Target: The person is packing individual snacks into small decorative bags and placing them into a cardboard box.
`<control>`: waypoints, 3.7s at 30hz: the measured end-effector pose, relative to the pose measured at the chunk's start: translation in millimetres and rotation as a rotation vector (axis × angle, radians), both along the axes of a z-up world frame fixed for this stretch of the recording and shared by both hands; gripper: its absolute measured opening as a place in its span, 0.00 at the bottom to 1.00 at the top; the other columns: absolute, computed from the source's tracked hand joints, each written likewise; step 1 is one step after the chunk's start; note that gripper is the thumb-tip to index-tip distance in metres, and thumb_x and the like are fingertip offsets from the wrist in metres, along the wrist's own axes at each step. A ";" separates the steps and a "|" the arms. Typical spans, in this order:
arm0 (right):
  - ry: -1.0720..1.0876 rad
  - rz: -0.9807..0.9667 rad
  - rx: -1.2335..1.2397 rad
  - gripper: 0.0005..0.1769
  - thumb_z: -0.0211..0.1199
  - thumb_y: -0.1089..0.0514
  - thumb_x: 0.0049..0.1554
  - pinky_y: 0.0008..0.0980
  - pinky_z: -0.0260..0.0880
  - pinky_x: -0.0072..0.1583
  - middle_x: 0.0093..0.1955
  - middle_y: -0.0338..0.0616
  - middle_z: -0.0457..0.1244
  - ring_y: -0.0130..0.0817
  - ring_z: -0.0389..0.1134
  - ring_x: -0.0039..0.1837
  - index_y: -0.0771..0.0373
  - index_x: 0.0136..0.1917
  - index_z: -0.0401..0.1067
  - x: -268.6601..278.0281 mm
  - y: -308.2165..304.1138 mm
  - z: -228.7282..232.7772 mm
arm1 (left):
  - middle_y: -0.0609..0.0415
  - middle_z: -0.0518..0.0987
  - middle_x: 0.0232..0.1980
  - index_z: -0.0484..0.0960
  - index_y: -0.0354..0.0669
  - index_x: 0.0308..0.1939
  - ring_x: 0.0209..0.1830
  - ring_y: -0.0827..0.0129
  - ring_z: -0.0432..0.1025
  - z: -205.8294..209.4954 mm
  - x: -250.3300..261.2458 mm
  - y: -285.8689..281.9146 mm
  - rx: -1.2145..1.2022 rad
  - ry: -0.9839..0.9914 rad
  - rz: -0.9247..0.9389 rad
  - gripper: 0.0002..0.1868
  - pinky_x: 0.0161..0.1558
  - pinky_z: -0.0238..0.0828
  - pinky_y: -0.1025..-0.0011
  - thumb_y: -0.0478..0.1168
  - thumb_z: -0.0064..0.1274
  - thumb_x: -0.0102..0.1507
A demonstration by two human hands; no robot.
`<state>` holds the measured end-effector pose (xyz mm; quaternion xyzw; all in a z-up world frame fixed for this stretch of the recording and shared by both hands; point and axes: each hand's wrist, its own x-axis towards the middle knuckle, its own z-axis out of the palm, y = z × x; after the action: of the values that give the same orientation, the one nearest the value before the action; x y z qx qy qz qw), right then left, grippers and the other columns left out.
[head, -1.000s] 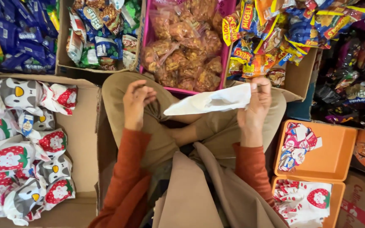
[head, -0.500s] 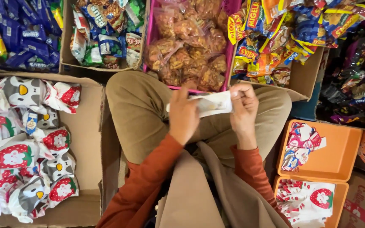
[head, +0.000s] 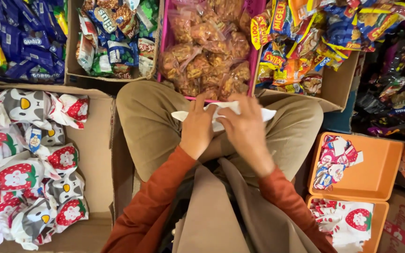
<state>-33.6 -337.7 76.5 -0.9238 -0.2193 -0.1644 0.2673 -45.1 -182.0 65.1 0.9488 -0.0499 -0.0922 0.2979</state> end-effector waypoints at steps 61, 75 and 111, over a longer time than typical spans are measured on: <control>-0.248 0.134 -0.134 0.04 0.68 0.56 0.58 0.70 0.40 0.74 0.44 0.38 0.68 0.43 0.65 0.68 0.52 0.48 0.78 30.0 64.2 -57.4 | 0.46 0.62 0.75 0.74 0.39 0.63 0.56 0.41 0.76 -2.1 -6.5 49.7 -0.270 -0.089 0.134 0.29 0.56 0.75 0.47 0.30 0.52 0.55; -0.124 0.332 0.320 0.14 0.68 0.59 0.60 0.60 0.59 0.70 0.57 0.50 0.69 0.55 0.67 0.62 0.62 0.59 0.76 84.8 151.7 -24.0 | 0.43 0.69 0.71 0.76 0.37 0.67 0.62 0.46 0.74 -4.7 -0.6 178.6 -0.286 -0.424 0.547 0.35 0.58 0.76 0.62 0.28 0.57 0.53; 0.509 0.147 0.969 0.26 0.76 0.67 0.52 0.35 0.71 0.63 0.59 0.49 0.62 0.42 0.70 0.63 0.65 0.56 0.63 25.4 187.9 -6.1 | 0.42 0.66 0.74 0.71 0.26 0.67 0.42 0.54 0.81 48.2 -3.0 184.4 -0.542 -0.147 0.570 0.32 0.38 0.84 0.67 0.27 0.53 0.57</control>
<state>-8.2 -149.8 70.5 -0.6880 -0.1110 0.0014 0.7172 -48.1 2.4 113.3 0.8157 0.1715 0.0790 0.5468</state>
